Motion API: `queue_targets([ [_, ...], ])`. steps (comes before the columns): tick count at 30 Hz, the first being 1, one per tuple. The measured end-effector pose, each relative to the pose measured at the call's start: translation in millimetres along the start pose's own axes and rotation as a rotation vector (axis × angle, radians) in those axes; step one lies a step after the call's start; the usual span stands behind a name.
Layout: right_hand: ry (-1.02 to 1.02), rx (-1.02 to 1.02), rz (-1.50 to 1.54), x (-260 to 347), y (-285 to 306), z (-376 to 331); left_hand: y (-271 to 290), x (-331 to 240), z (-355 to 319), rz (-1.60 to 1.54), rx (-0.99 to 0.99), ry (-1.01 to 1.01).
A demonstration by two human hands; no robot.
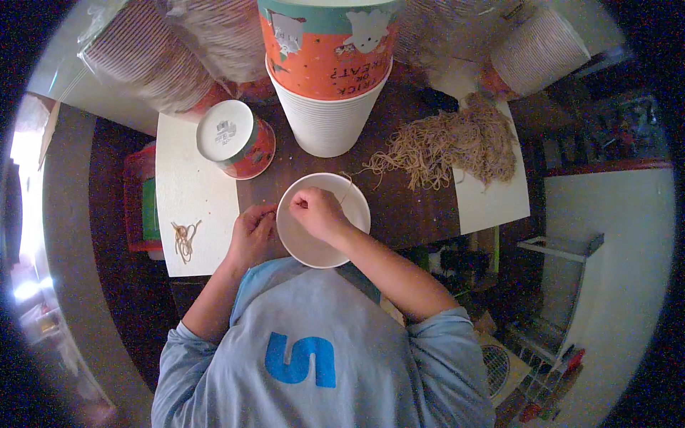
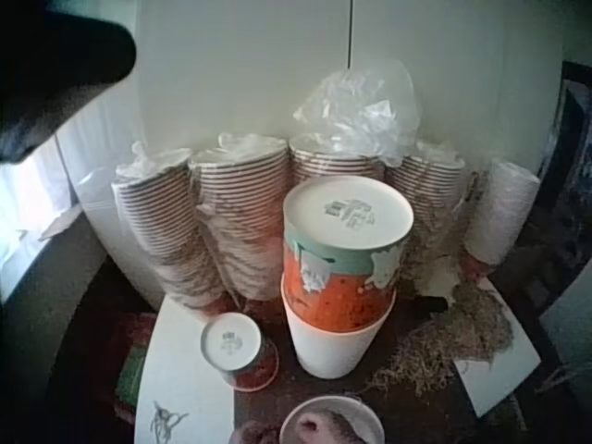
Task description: Attaching twine handles to paper buckets.
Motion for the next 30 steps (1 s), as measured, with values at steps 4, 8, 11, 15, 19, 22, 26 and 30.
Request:
queue_targets([
  [4,-0.002,0.005,0.034,-1.7,-1.9,-0.2,-1.4,0.2,-0.5,-0.044,0.003,0.013],
  [8,0.009,-0.002,0.023,-3.8,-4.5,-0.4,-0.9,-1.6,1.8,-0.007,0.018,0.004],
  [11,0.013,0.003,0.008,-2.2,-5.7,-0.5,1.6,-5.5,4.3,0.099,0.042,-0.049],
  [15,0.021,0.013,-0.004,-2.2,-10.1,0.7,0.3,-10.2,7.3,0.156,0.071,-0.135],
  [19,0.033,0.008,-0.014,3.8,-11.0,-0.4,-4.1,-32.0,9.3,0.293,0.167,-0.192],
  [22,0.005,0.027,-0.015,3.7,-11.8,-1.5,-4.9,-38.0,10.9,0.417,0.191,-0.312],
  [26,-0.009,0.088,-0.107,7.2,-7.1,-4.4,-11.8,-48.4,8.5,0.572,0.244,-0.326],
  [30,-0.102,0.15,-0.376,23.0,21.4,-20.6,2.5,3.8,-4.7,-0.045,0.077,0.167],
])
Point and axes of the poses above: each hand's wrist, its own z-axis towards the middle knuckle, its own y-axis out of the back of the hand, x = y × z, the point moved 8 cm from there along z, towards the middle knuckle, and after that the axes turned 9 degrees about -y, right-handed, at the moved point
